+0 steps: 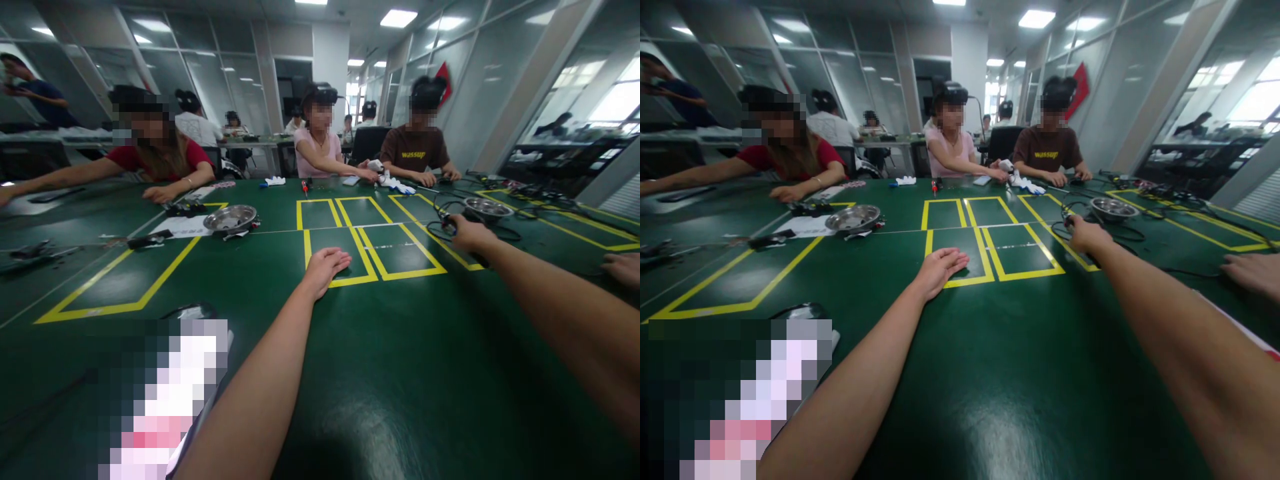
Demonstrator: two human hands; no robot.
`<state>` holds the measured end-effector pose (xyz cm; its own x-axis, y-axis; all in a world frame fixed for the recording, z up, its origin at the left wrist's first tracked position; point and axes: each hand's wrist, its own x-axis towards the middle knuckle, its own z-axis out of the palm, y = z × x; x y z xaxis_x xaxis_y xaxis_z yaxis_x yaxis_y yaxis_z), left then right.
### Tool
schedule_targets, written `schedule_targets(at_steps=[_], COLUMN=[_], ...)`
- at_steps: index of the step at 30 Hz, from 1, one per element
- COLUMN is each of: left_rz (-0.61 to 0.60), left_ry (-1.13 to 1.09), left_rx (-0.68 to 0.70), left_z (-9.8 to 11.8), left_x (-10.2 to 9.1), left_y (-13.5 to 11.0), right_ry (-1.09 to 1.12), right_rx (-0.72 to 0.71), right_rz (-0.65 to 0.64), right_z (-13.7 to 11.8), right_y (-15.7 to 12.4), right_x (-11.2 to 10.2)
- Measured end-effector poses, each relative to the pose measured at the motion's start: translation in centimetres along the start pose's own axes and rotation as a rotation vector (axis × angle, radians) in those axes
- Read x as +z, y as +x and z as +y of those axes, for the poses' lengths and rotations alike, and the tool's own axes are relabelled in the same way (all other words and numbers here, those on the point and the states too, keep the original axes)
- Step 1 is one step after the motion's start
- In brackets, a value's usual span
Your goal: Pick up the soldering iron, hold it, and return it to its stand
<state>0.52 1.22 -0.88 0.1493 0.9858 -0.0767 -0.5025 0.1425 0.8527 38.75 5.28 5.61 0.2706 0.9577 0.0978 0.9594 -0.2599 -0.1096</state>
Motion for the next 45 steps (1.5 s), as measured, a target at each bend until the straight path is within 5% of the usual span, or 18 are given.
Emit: schedule_targets(at_steps=[8,19,26,39,45], left_rz=[0.005,-0.001,-0.029,-0.028,-0.022], left_ry=[0.016,0.012,0.043,0.053,0.059], left_rx=[-0.017,-0.008,0.003,-0.001,0.001], left_z=[0.2,-0.1,-0.1,0.1,0.1], left_x=[0.2,-0.1,-0.4,-0.1,-0.1], left_y=[-0.3,0.0,0.3,0.1,0.0], right_ry=[-0.416,-0.523,-0.546,-0.325,0.026], right_rx=[-0.070,-0.150,-0.213,-0.142,-0.145], right_rz=[-0.109,-0.096,-0.240,-0.109,0.019], right_z=[1.7,-1.1,-2.1,-1.0,-4.0], right_y=[0.3,1.7,2.9,1.5,-0.5], right_x=[-3.7,-2.0,-1.6,-2.0,-1.5])
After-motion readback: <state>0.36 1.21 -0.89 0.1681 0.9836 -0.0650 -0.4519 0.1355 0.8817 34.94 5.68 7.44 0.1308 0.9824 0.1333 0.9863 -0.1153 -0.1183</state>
